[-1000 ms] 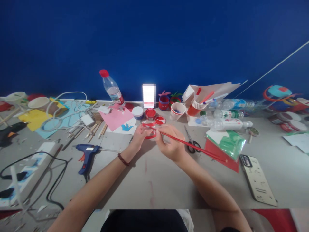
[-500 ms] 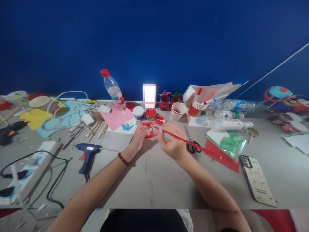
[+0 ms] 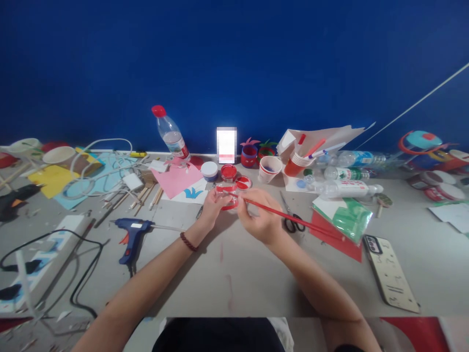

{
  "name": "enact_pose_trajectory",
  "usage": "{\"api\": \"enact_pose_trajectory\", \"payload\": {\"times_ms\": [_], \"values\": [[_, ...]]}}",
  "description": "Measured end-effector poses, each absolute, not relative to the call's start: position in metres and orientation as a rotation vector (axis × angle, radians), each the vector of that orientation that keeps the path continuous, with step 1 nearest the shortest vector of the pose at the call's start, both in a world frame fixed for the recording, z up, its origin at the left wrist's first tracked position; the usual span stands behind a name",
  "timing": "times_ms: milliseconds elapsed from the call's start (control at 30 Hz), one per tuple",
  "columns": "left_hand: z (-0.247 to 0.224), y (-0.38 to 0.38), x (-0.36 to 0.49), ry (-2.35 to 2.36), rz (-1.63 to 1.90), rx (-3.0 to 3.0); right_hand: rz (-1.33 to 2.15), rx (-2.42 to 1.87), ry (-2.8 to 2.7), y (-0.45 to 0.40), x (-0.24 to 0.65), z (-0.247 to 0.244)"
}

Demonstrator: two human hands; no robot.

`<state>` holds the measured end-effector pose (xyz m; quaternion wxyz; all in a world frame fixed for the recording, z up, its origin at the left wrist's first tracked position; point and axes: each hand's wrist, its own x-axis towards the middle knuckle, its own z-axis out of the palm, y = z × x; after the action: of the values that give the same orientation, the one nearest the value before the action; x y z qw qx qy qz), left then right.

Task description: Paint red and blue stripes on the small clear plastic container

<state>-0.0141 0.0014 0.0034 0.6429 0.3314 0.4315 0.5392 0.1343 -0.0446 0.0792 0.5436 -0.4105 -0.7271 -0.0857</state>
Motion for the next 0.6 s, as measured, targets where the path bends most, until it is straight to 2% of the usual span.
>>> {"api": "enact_pose_trajectory", "payload": {"times_ms": [267, 600], "values": [[0.006, 0.001, -0.012, 1.142, 1.214, 0.852, -0.311, -0.955, -1.787, -0.045, 0.121, 0.085], [0.007, 0.004, -0.014, 1.035, 1.218, 0.705, -0.414, -0.959, -1.749, -0.038, 0.132, 0.086]]}}
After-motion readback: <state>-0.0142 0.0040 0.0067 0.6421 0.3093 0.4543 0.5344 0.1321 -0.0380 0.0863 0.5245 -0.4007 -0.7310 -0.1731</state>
